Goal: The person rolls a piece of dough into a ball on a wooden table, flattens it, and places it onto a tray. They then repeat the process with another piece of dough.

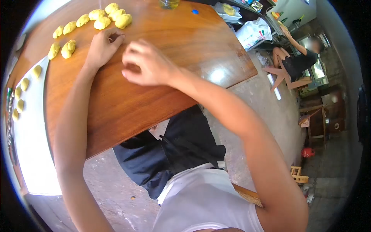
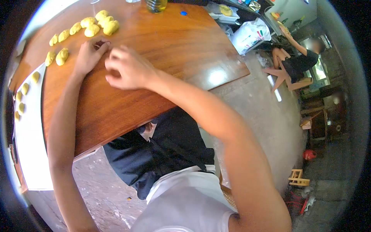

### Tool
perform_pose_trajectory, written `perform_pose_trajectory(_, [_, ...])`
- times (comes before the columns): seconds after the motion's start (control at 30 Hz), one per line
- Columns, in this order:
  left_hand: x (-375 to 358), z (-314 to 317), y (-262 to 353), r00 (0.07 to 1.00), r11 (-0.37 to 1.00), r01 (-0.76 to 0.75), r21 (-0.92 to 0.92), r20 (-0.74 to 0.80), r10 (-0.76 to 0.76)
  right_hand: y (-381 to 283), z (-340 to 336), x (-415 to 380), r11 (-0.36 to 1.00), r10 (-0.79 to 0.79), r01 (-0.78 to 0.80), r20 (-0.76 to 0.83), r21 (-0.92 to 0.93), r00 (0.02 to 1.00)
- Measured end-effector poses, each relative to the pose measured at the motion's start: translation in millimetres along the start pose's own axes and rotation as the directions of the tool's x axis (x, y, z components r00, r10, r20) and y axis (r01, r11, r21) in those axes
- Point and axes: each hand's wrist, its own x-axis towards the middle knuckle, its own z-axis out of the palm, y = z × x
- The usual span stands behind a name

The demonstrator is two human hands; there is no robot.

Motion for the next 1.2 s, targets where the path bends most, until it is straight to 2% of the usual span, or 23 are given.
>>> perform_pose_trajectory(0.07, [0, -3, 6, 0.999, 0.999, 0.043, -0.022, 0.007, -0.043, -13, -19, -18, 0.998, -0.063, 0.063, 0.007, 0.013, 0.998])
perform_pose_trajectory(0.13, [-1, -3, 9, 1.000, 0.998, 0.011, 0.069, 0.027, -0.013, -11, -43, -41, 0.996, -0.084, 0.084, 0.092, 0.002, 0.992])
perform_pose_trajectory(0.2, [1, 0, 3, 0.999, 0.995, -0.033, 0.095, 0.031, 0.030, 9, -59, -44, 0.996, 0.078, -0.073, 0.092, -0.052, 0.993])
perform_pose_trajectory(0.3, [-1, 1, 4, 0.998, 0.993, -0.034, 0.113, 0.063, 0.027, 37, -35, -15, 0.995, 0.025, -0.018, 0.068, -0.095, 0.997])
perform_pose_trajectory(0.37, [-3, -1, 10, 1.000, 1.000, -0.005, 0.004, -0.027, 0.005, 23, -9, -3, 0.997, 0.003, 0.000, 0.031, -0.078, 1.000])
perform_pose_trajectory(0.4, [-4, -3, 11, 0.999, 1.000, 0.005, 0.016, -0.034, -0.005, 13, -2, 6, 0.996, -0.024, 0.023, -0.005, -0.087, 1.000])
perform_pose_trajectory(0.47, [-3, -6, 14, 1.000, 1.000, -0.012, 0.018, -0.016, 0.012, -19, -16, -12, 1.000, -0.013, 0.010, 0.130, 0.025, 0.991])
perform_pose_trajectory(0.53, [-8, -5, 17, 0.999, 0.996, 0.044, 0.073, -0.021, -0.043, -17, -38, -38, 0.997, -0.077, 0.078, 0.162, -0.002, 0.984])
perform_pose_trajectory(0.57, [-5, -2, 14, 0.998, 0.999, -0.021, 0.046, -0.049, 0.024, -6, -47, -43, 0.999, -0.016, 0.021, 0.167, -0.029, 0.986])
perform_pose_trajectory(0.6, [-3, -1, 14, 0.992, 0.995, -0.097, 0.025, -0.075, 0.098, 7, -53, -42, 0.997, 0.049, -0.040, 0.161, -0.062, 0.986])
perform_pose_trajectory(0.63, [-2, -1, 13, 0.995, 0.996, -0.080, 0.024, -0.059, 0.081, 23, -53, -39, 0.987, 0.134, -0.119, 0.143, -0.108, 0.981])
perform_pose_trajectory(0.67, [-2, 2, 11, 0.996, 0.996, -0.082, 0.021, -0.046, 0.083, 39, -45, -29, 0.985, 0.147, -0.133, 0.138, -0.107, 0.980])
perform_pose_trajectory(0.73, [-1, 2, 7, 0.996, 0.996, -0.061, 0.063, -0.067, 0.065, 53, -16, -1, 0.977, 0.121, -0.117, 0.013, -0.177, 0.993])
perform_pose_trajectory(0.8, [-3, -2, 7, 0.996, 0.997, -0.064, 0.041, -0.064, 0.066, 31, 6, 17, 0.989, 0.064, -0.068, -0.039, -0.130, 0.997])
perform_pose_trajectory(0.83, [-5, 0, 4, 0.995, 0.999, -0.050, 0.022, -0.080, 0.052, 15, 10, 13, 0.995, 0.003, -0.005, -0.020, -0.097, 1.000])
perform_pose_trajectory(0.93, [-5, -4, 11, 0.995, 1.000, 0.008, -0.024, -0.099, -0.011, -20, -17, -19, 0.999, -0.043, 0.042, 0.119, 0.013, 0.992])
perform_pose_trajectory(1.0, [-4, 0, 8, 0.987, 0.995, -0.097, 0.013, -0.127, 0.098, -1, -39, -36, 0.995, 0.070, -0.060, 0.113, -0.086, 0.991])
perform_pose_trajectory(1.03, [-4, 0, 8, 0.991, 0.997, -0.073, -0.006, -0.114, 0.072, 14, -48, -34, 0.978, 0.138, -0.117, 0.112, -0.174, 0.984])
perform_pose_trajectory(1.1, [-1, 0, 3, 0.994, 0.998, -0.055, -0.003, -0.100, 0.055, 60, -36, -17, 0.966, 0.162, -0.158, 0.003, -0.205, 0.987])
perform_pose_trajectory(1.13, [2, 3, 3, 0.995, 0.999, -0.046, 0.003, -0.090, 0.046, 68, -26, -7, 0.957, 0.167, -0.170, -0.032, -0.235, 0.985])
perform_pose_trajectory(1.2, [-1, 0, 8, 0.996, 0.999, -0.035, 0.040, -0.086, 0.038, 57, -1, 15, 0.973, 0.143, -0.155, -0.076, -0.172, 0.987])
